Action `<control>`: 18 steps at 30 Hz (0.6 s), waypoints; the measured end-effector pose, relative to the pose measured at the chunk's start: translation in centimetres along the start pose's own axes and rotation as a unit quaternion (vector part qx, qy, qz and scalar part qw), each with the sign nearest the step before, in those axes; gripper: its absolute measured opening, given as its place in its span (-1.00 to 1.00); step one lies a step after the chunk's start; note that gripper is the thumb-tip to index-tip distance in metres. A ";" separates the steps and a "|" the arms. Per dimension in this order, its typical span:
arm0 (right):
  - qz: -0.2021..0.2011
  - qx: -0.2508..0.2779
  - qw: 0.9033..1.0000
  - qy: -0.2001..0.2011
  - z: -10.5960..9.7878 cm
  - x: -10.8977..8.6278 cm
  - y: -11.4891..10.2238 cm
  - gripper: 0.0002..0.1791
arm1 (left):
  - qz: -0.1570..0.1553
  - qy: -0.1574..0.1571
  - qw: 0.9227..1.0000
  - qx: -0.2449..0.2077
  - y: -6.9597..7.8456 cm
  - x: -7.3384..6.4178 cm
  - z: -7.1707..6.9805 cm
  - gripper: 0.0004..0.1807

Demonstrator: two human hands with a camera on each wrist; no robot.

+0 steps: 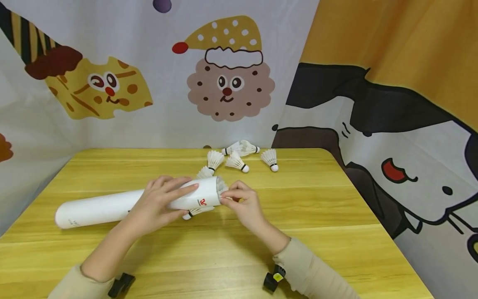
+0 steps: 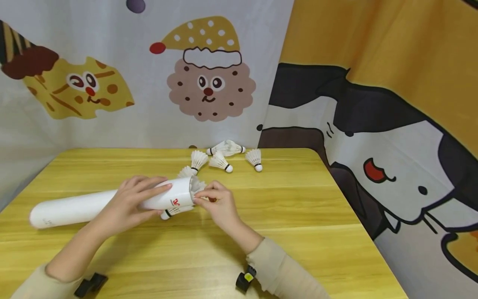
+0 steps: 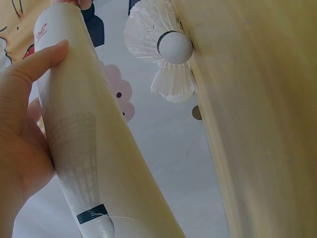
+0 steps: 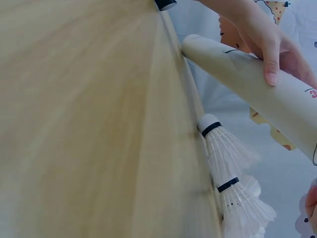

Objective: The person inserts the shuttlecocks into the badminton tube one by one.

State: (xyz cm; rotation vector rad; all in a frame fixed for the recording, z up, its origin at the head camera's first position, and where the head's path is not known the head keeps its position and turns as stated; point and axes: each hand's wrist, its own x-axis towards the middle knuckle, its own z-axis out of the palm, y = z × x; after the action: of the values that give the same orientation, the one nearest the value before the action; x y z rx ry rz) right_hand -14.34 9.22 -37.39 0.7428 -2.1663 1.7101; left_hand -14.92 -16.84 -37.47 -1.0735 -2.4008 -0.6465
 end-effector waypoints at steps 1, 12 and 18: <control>0.006 0.000 1.000 -0.005 0.0 0.1 -0.1 -0.92 | 0.000 0.000 1.000 0.000 0.0 0.0 0.0 -0.13; 0.035 0.016 0.999 -0.033 0.5 1.1 -0.4 -0.87 | 0.000 0.002 1.000 -0.004 -0.1 -0.1 0.0 -0.12; 0.034 0.032 0.998 -0.040 0.8 1.5 -0.4 -0.85 | 0.002 0.001 1.000 -0.005 -0.1 0.0 0.1 -0.12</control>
State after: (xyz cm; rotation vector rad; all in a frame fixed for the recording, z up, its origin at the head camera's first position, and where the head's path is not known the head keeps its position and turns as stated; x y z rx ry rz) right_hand -15.28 8.06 -36.55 0.7741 -2.2234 1.8202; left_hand -14.95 -16.86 -37.55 -1.0813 -2.3948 -0.6580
